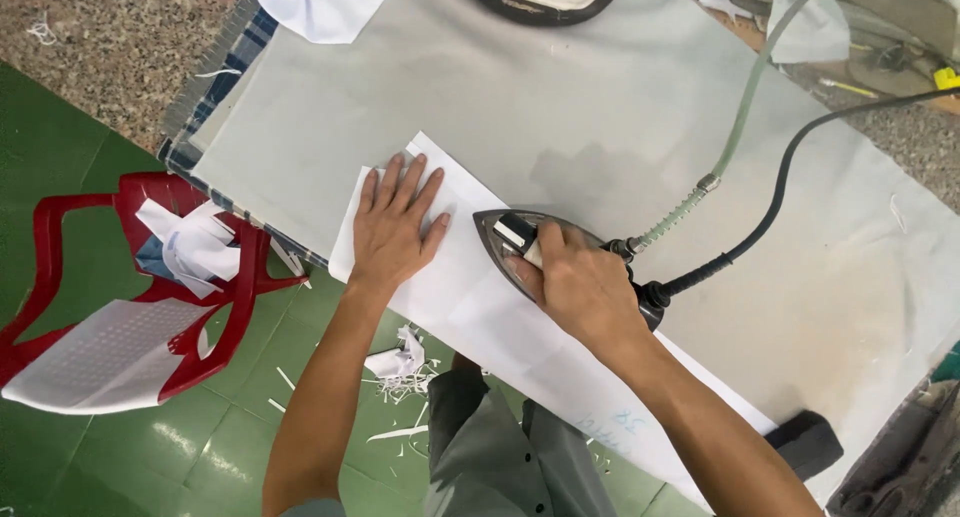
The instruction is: The person irons a white fabric piece on a work table using a steam iron and a black pressing block. They repeatedly smooth, fold, and press the fabric, occasionally using scissors to trim edges and a curved pressing cushion to shape specific areas.
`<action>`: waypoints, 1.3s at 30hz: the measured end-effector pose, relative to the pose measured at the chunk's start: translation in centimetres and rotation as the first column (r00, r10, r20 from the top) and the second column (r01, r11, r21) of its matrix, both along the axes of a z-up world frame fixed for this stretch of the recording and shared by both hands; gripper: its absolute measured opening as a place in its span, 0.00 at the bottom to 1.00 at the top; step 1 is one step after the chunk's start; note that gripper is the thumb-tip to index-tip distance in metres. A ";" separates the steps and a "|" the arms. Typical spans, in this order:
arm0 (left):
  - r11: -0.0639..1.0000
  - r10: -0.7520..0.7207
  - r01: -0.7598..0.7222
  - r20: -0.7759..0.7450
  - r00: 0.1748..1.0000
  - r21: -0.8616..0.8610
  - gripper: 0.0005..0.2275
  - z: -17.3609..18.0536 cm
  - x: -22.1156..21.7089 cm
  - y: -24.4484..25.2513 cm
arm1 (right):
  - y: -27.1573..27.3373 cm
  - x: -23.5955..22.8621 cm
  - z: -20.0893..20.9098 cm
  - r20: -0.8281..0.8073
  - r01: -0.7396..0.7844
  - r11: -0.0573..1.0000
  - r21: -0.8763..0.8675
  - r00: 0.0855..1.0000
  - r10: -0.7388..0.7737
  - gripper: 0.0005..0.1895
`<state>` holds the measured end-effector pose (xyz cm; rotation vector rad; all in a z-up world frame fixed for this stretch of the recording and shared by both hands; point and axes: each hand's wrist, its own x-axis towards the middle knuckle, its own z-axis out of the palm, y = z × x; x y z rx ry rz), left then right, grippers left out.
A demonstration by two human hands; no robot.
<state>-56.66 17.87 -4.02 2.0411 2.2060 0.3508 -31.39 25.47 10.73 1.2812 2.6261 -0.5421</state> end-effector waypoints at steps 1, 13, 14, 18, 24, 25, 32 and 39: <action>1.000 0.016 -0.016 -0.003 1.000 0.007 0.25 -0.2 -0.1 0.1 | 0.3 0.0 0.6 -0.003 -0.016 1.000 0.007 1.000 0.016 0.27; 0.995 0.082 -0.080 -0.034 0.996 0.056 0.24 -0.4 0.6 0.0 | -1.0 3.1 -1.0 0.138 -0.029 0.991 -0.133 0.989 0.048 0.29; 0.995 0.086 -0.083 -0.038 0.996 0.060 0.24 -0.4 0.6 0.0 | -0.9 2.9 -1.8 0.136 -0.056 0.998 -0.040 0.989 0.061 0.28; 0.993 0.101 -0.099 -0.032 0.994 0.068 0.23 0.1 0.7 0.1 | 0.3 0.1 -3.6 0.100 -0.129 0.981 0.147 0.988 0.115 0.26; 0.989 0.130 -0.130 0.005 0.991 0.070 0.24 -0.2 -0.3 0.0 | 3.5 -6.2 -2.8 0.080 -0.215 0.944 0.248 0.976 0.201 0.24; 0.989 0.135 -0.135 0.007 0.991 0.068 0.24 -0.2 -1.1 -0.1 | 3.9 -7.0 -2.8 0.082 -0.221 0.944 0.246 0.975 0.206 0.24; 0.957 0.275 -0.274 -0.005 0.962 -0.093 0.30 1.2 -5.3 -1.4 | 6.3 -12.6 -1.9 0.100 -0.264 0.926 0.270 0.964 0.246 0.25; 0.943 0.301 -0.299 -0.007 0.954 -0.148 0.32 1.0 -5.7 -1.5 | 6.8 -14.1 -1.5 0.042 -0.234 0.946 0.225 0.972 0.231 0.24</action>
